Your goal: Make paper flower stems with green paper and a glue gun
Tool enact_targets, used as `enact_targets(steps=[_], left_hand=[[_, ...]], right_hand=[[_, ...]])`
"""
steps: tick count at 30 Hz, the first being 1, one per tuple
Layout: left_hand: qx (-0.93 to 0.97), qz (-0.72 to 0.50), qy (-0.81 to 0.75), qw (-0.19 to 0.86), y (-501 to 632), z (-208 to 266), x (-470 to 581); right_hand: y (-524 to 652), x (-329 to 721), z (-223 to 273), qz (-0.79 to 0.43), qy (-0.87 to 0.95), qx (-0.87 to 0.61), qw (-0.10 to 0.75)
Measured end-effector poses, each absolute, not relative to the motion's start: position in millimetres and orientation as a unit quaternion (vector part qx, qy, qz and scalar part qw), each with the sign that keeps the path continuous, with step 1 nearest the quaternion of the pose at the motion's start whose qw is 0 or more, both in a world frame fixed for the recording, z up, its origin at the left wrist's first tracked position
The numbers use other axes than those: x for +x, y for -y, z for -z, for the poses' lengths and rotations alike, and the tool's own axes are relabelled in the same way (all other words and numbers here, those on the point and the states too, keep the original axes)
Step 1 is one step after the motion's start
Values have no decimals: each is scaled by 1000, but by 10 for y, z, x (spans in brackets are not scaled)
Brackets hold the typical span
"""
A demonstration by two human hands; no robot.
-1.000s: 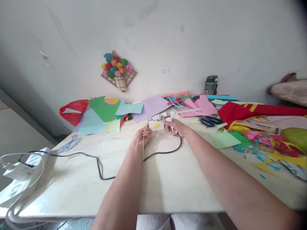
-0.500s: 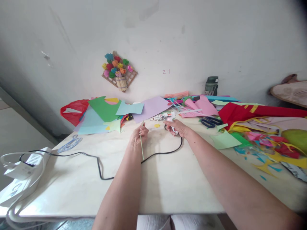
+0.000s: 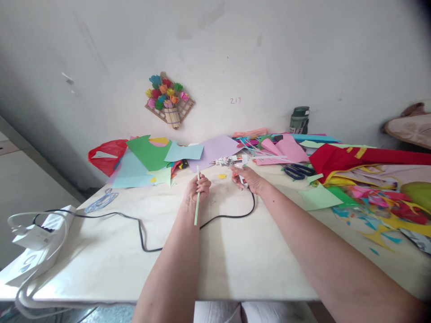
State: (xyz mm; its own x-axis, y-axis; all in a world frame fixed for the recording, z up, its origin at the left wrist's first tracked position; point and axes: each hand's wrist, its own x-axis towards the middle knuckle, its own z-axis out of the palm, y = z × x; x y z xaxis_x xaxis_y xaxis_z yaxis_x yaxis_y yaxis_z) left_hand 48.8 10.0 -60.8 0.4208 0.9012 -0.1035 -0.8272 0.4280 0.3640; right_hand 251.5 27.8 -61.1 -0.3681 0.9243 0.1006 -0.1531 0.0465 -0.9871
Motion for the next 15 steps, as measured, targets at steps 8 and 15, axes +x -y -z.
enact_targets(steps=[8,15], left_hand=[[127,-490,-146,850,-129,643,527],[118,-490,-167,847,-119,613,558]], right_hand=[[-281,2457,616,-596,596,-311,439],[-284,2443,632,-583,606,-330,429]])
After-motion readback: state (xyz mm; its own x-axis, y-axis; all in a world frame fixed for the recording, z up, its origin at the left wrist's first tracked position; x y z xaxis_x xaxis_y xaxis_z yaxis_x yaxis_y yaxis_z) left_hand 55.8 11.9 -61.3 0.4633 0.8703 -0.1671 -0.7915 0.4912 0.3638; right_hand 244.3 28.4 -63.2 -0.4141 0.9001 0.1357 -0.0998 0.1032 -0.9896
